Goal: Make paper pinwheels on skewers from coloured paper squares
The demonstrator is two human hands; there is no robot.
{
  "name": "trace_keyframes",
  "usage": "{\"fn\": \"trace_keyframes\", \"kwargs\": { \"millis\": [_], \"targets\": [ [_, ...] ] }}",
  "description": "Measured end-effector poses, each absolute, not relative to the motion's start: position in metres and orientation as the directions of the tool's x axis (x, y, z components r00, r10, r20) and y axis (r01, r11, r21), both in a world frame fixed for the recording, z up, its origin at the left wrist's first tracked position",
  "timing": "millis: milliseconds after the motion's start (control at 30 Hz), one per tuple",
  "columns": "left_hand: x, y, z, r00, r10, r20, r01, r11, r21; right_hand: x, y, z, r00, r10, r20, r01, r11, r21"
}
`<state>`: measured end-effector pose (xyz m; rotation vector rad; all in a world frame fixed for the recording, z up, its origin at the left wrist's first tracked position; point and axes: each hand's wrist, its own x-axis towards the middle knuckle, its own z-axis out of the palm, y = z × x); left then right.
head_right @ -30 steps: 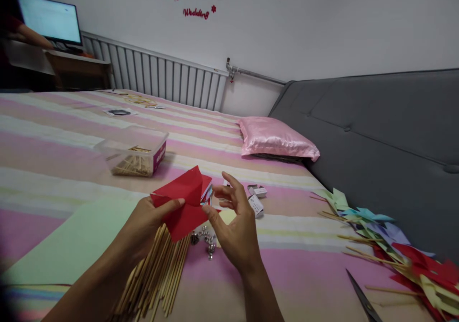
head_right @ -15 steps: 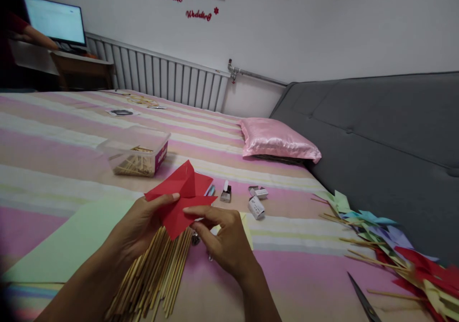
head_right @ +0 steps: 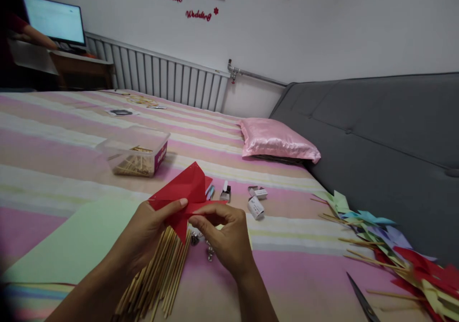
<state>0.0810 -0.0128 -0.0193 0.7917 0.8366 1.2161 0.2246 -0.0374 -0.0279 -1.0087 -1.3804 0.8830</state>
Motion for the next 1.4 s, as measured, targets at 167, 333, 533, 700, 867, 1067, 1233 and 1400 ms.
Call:
{"fn": "trace_keyframes", "kwargs": {
  "millis": [167, 333, 533, 700, 867, 1067, 1233, 1400],
  "targets": [
    [0.084, -0.014, -0.023, 0.062, 0.996, -0.058, -0.431, 0.079, 0.899, 0.217, -0.04, -0.025, 0.126, 0.943, 0.309, 0.061, 0.303, -0.951],
    [0.085, -0.014, -0.02, 0.06, 0.997, -0.044, -0.401, 0.065, 0.914, 0.213, -0.04, -0.024, 0.202, 0.951, 0.234, 0.052, 0.228, -0.972],
    [0.086, -0.014, -0.021, 0.045, 0.999, -0.024, -0.353, 0.038, 0.935, 0.213, -0.04, -0.028, 0.227, 0.958, 0.175, 0.032, 0.172, -0.985],
    [0.086, -0.014, -0.024, 0.029, 0.999, -0.017, -0.3, 0.025, 0.954, 0.213, -0.039, -0.03, 0.248, 0.954, 0.169, 0.052, 0.161, -0.986],
    [0.086, -0.014, -0.024, 0.018, 1.0, -0.011, -0.286, 0.015, 0.958, 0.213, -0.038, -0.03, 0.254, 0.952, 0.172, 0.067, 0.16, -0.985],
    [0.088, -0.015, -0.022, 0.006, 0.999, -0.04, -0.307, 0.04, 0.951, 0.211, -0.04, -0.03, 0.247, 0.945, 0.213, 0.106, 0.192, -0.976],
    [0.089, -0.014, -0.024, 0.049, 0.998, -0.05, -0.434, 0.067, 0.899, 0.207, -0.042, -0.03, 0.311, 0.884, 0.35, 0.131, 0.325, -0.936],
    [0.092, -0.016, -0.021, 0.064, 0.995, -0.072, -0.518, 0.095, 0.85, 0.202, -0.041, -0.032, 0.331, 0.894, 0.301, -0.093, 0.348, -0.933]
  ]
}}
